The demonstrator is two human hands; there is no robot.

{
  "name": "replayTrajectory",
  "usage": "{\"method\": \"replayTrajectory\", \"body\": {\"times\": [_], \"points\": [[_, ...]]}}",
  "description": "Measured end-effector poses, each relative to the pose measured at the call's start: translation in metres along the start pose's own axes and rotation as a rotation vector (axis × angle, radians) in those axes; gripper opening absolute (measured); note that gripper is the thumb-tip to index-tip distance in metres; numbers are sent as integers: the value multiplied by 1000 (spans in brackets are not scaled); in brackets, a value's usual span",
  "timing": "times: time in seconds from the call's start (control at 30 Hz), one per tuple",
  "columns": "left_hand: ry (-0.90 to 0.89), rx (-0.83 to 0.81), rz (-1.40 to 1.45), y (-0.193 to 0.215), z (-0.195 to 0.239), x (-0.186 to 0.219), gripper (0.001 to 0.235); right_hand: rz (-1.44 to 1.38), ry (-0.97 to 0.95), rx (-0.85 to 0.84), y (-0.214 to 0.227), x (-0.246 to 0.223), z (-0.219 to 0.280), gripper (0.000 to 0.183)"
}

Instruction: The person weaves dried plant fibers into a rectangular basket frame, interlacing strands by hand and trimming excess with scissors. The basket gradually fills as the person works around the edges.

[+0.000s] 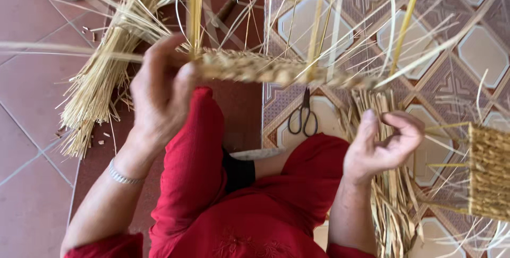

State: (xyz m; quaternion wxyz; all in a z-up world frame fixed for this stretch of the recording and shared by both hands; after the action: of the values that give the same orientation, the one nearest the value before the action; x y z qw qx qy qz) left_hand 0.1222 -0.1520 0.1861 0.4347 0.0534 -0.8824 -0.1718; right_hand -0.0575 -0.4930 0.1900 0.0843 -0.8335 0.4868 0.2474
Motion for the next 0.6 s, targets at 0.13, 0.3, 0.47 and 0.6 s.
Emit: {"method": "replayTrajectory", "body": {"times": [0.13,0.3,0.47,0.6], "points": [[-161,-24,22,-38,-64,39,31,114,351,-505,-91,-66,-25,51],[-99,-52,121,-71,-115,57,31,226,475,-628,-183,-53,-79,67],[-109,-101,129,-60,-107,50,43,140,657,-720,-211,-49,-95,63],[-107,-65,167,-38,-61,45,60,101,646,-757,-217,-36,-103,49]]}}
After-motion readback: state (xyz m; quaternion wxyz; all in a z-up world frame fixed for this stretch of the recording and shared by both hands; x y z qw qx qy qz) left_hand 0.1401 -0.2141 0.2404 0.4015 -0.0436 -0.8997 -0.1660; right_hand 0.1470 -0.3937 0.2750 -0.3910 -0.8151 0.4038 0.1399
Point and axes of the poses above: each hand's wrist, its own z-axis away from the middle knuckle, its own y-axis out of the back of the hand, x = y × z, the point moved 8 cm from there along -z, towards the middle knuckle, and after that the axes turned 9 degrees about -z, right-handed, at the moved point
